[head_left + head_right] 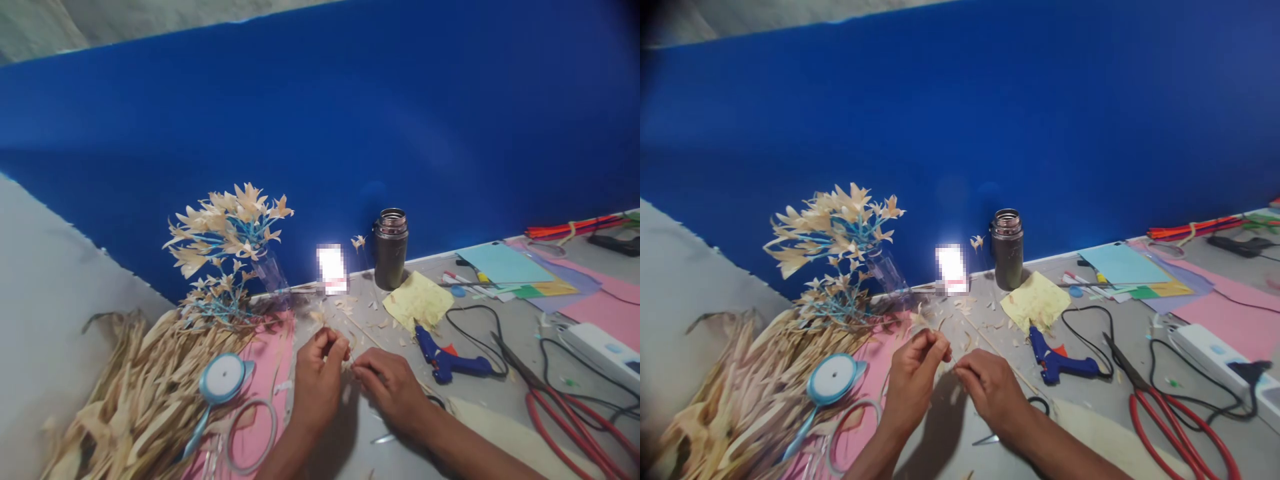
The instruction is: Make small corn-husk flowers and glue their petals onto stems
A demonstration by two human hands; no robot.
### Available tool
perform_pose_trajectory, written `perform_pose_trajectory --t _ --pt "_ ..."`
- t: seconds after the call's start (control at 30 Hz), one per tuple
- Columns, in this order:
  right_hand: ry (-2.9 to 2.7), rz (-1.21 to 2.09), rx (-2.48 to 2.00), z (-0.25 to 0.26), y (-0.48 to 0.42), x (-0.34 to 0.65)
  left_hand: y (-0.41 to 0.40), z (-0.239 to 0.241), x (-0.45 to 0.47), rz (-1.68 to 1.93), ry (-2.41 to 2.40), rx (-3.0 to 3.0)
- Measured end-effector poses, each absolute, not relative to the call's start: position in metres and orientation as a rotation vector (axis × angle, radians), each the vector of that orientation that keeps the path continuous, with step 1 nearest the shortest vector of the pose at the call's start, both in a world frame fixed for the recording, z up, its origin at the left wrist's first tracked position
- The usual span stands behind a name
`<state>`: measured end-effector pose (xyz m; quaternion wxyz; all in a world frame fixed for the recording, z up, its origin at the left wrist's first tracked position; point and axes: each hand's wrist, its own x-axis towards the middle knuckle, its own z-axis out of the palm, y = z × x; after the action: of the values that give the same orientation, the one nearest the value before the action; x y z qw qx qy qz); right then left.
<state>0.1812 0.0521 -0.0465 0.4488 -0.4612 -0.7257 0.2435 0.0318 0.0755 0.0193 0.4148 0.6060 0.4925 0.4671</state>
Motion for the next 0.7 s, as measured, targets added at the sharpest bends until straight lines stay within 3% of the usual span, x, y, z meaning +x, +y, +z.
perform_pose_trajectory --t 0.3,0.7 --pt "-1.55 0.719 -1.352 -0.045 0.066 0.192 0.104 0.008 0.058 1.13 1.298 1.652" --pt "-1.631 0.488 -1.448 -0.065 0.082 0.205 0.23 -0.023 0.12 1.104 1.533 1.887"
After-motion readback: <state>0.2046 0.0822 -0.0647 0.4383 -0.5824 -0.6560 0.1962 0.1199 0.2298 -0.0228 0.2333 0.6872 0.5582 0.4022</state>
